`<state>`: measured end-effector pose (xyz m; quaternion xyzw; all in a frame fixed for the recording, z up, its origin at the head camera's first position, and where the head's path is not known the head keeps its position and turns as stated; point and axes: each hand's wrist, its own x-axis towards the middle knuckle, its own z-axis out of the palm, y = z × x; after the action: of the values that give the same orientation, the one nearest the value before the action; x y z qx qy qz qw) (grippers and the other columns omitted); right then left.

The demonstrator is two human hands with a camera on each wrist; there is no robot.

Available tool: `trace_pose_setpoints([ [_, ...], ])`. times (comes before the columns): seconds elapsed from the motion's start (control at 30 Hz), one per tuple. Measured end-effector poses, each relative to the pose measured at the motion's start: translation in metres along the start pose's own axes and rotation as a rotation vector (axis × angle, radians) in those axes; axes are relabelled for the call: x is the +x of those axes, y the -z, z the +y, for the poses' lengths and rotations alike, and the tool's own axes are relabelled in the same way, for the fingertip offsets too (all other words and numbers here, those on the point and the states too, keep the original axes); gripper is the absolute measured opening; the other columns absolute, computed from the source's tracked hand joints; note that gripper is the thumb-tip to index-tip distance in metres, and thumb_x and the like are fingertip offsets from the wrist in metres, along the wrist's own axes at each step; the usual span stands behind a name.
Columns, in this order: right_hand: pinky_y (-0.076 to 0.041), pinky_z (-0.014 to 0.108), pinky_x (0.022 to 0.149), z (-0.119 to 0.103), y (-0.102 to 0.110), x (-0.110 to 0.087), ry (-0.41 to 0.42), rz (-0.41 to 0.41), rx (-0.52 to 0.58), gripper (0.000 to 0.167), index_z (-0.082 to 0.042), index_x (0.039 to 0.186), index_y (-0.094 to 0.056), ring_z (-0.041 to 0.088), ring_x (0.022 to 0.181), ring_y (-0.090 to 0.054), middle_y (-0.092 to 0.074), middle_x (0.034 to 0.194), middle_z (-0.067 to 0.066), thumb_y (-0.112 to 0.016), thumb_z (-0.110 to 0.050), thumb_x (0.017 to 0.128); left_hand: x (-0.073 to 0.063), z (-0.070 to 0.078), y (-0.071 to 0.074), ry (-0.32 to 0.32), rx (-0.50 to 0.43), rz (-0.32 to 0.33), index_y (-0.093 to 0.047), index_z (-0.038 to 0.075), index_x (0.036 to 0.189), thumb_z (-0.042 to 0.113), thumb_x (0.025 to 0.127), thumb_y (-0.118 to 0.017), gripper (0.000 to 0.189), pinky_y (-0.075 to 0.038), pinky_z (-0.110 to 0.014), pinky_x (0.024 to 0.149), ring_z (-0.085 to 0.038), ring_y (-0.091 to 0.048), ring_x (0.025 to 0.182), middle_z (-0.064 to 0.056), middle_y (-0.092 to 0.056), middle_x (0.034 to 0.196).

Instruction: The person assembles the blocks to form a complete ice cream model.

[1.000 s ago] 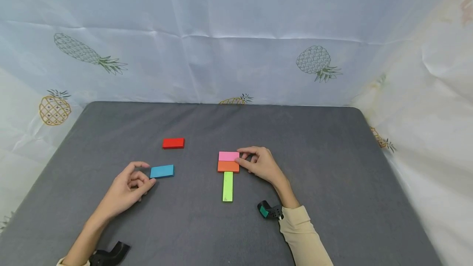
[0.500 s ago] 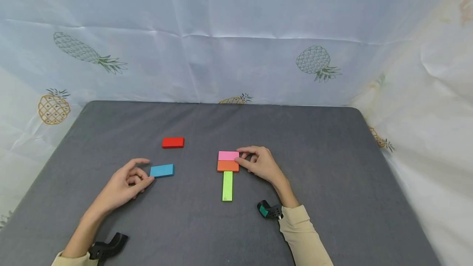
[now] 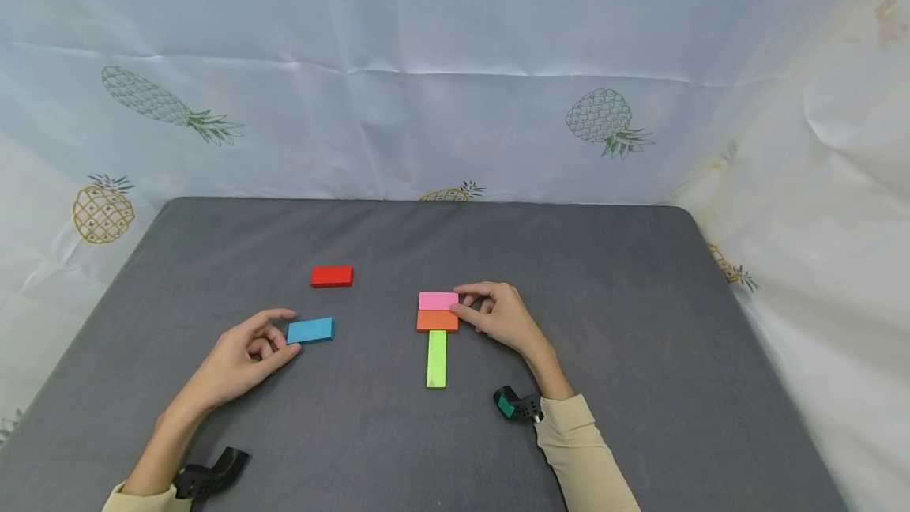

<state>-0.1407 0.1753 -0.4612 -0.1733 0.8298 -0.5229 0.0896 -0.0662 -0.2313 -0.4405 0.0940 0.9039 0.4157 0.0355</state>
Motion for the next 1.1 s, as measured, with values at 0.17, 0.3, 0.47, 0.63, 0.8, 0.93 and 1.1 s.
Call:
trace_pose_setpoints([
  [0.17, -0.036, 0.021, 0.043, 0.0001, -0.0003, 0.0002, -0.003, 0.007, 0.014, 0.034, -0.003, 0.121, -0.073, 0.004, 0.043, -0.045, -0.071, 0.092, 0.015, -0.079, -0.016, 0.091, 0.0004, -0.0001, -0.0015, -0.012, 0.013, 0.006, -0.062, 0.002, 0.129, 0.011, 0.090, -0.078, 0.043, -0.042, -0.021, 0.055, 0.001, -0.048, 0.053, -0.001, -0.063, 0.080],
  [0.3, -0.036, 0.021, 0.044, -0.0007, -0.0001, 0.0006, -0.012, 0.002, 0.003, 0.032, -0.005, 0.121, -0.074, 0.004, 0.043, -0.046, -0.071, 0.091, 0.013, -0.079, -0.016, 0.091, 0.0002, -0.0019, -0.0029, -0.033, 0.020, 0.017, -0.064, 0.002, 0.126, 0.010, 0.089, -0.078, 0.040, -0.043, -0.022, 0.055, 0.001, -0.048, 0.052, 0.000, -0.063, 0.080],
  [0.47, -0.036, 0.020, 0.044, -0.0050, -0.0002, -0.0005, -0.001, 0.004, 0.002, 0.031, -0.002, 0.120, -0.073, 0.003, 0.044, -0.045, -0.071, 0.090, 0.015, -0.078, -0.014, 0.091, 0.0002, -0.0036, -0.0041, -0.040, 0.018, 0.027, -0.065, 0.002, 0.125, 0.010, 0.090, -0.077, 0.038, -0.043, -0.022, 0.056, 0.001, -0.047, 0.052, 0.000, -0.062, 0.080],
  [0.63, -0.037, 0.020, 0.044, -0.0054, -0.0001, -0.0004, 0.006, 0.006, -0.009, 0.031, -0.003, 0.120, -0.074, 0.003, 0.044, -0.046, -0.071, 0.090, 0.013, -0.078, -0.015, 0.091, 0.0004, -0.0035, -0.0041, -0.031, 0.020, 0.025, -0.065, 0.002, 0.125, 0.010, 0.090, -0.077, 0.038, -0.043, -0.022, 0.055, 0.000, -0.047, 0.051, 0.000, -0.062, 0.081],
  [0.8, -0.037, 0.021, 0.044, -0.0006, -0.0001, 0.0006, 0.013, 0.006, -0.017, 0.032, -0.005, 0.120, -0.074, 0.004, 0.044, -0.047, -0.071, 0.090, 0.011, -0.078, -0.017, 0.091, 0.0013, -0.0021, -0.0043, -0.023, 0.032, 0.023, -0.065, 0.002, 0.126, 0.011, 0.090, -0.078, 0.039, -0.043, -0.022, 0.055, 0.000, -0.047, 0.052, 0.000, -0.062, 0.081],
  [0.93, -0.036, 0.021, 0.044, -0.0006, -0.0001, 0.0002, 0.013, 0.006, -0.012, 0.032, -0.005, 0.120, -0.074, 0.004, 0.044, -0.047, -0.071, 0.090, 0.012, -0.078, -0.016, 0.091, 0.0027, -0.0011, -0.0042, -0.024, 0.034, 0.025, -0.065, 0.002, 0.125, 0.011, 0.089, -0.078, 0.039, -0.043, -0.022, 0.055, 0.001, -0.047, 0.052, 0.000, -0.061, 0.081],
  [1.1, -0.037, 0.021, 0.044, -0.0003, 0.0001, 0.0003, 0.010, 0.002, -0.008, 0.032, -0.005, 0.121, -0.074, 0.004, 0.044, -0.046, -0.071, 0.091, 0.012, -0.078, -0.016, 0.091, 0.0038, -0.0008, -0.0042, -0.028, 0.037, 0.024, -0.066, 0.002, 0.124, 0.010, 0.089, -0.079, 0.038, -0.042, -0.022, 0.053, 0.001, -0.046, 0.052, 0.000, -0.060, 0.080],
])
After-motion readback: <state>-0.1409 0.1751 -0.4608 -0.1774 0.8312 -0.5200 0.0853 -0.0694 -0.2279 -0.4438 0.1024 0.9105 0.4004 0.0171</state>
